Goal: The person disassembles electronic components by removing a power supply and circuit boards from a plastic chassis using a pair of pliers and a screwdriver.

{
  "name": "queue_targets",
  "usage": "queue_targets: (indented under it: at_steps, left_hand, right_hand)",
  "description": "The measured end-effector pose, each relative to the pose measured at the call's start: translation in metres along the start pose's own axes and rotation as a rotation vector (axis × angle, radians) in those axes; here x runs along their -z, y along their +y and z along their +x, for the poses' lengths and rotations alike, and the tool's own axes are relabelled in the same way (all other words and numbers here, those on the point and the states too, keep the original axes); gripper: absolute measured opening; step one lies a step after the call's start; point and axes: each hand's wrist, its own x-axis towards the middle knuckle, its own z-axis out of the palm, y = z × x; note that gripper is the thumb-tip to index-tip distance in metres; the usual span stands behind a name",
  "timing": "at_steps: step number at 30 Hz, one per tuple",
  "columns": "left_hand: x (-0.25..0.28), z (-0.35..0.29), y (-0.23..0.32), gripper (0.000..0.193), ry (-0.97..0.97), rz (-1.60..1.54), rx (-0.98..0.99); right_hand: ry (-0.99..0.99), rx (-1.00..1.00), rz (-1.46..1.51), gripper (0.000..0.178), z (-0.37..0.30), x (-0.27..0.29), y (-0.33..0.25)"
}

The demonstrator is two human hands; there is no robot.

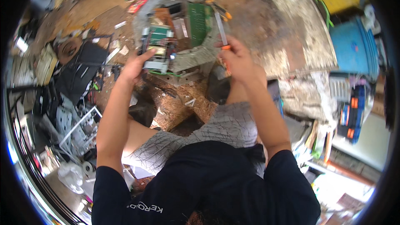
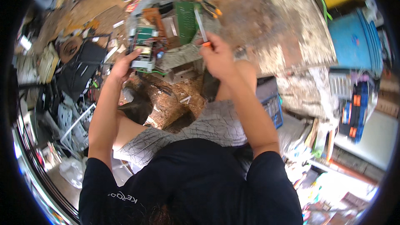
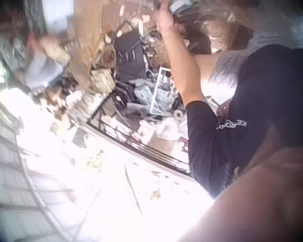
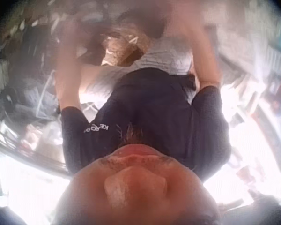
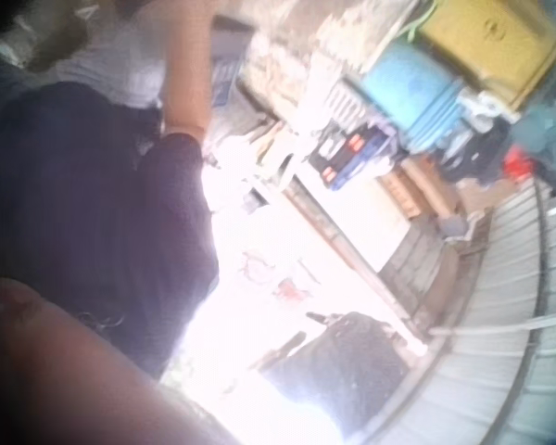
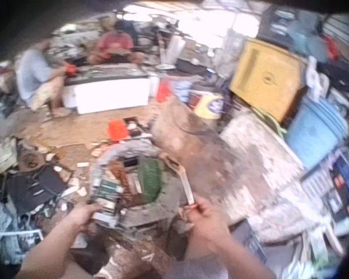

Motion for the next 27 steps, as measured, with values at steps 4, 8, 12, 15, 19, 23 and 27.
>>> queue_targets:
  at_steps: [4, 8, 12, 15, 19, 23, 27]
  left_hand:
    - [0.017, -0.007, -0.032, 0.044, -0.01, -0.296, 0.009]
    - [0.001, -0.01, -0.039, 0.046, 0.03, -0.351, -0.025]
    - [0.012, -0.009, -0.03, 0.05, 0.005, -0.32, -0.02]
    - [-0.003, -0.012, -0.008, 0.05, 0.044, -0.329, -0.038]
    - [-0.048, -0.04, 0.033, 0.057, 0.069, -0.263, -0.155]
    - [-0.099, -0.05, 0.07, 0.059, -0.257, -0.296, -0.183]
    - [-0.133, -0.038, 0.112, 0.052, -0.089, -0.172, -0.249]
  right_hand:
    - [0.405, -0.111, -0.169, 0.032, -0.07, 0.163, -0.016]
    - [0.666, -0.602, -0.287, 0.031, -0.203, 0.281, 0.083]
    - [0.969, -0.949, -0.116, 0.035, -0.31, 0.318, 0.254]
    - [0.851, -1.147, -0.551, 0.037, -0.342, 0.32, 0.338]
    - [1.036, -1.009, -0.484, 0.036, -0.287, 0.292, 0.355]
    - [0.955, -1.084, -0.483, 0.032, -0.226, 0.301, 0.374]
    - [0.949, -0.975, -0.438, 0.07, -0.226, 0.329, 0.417]
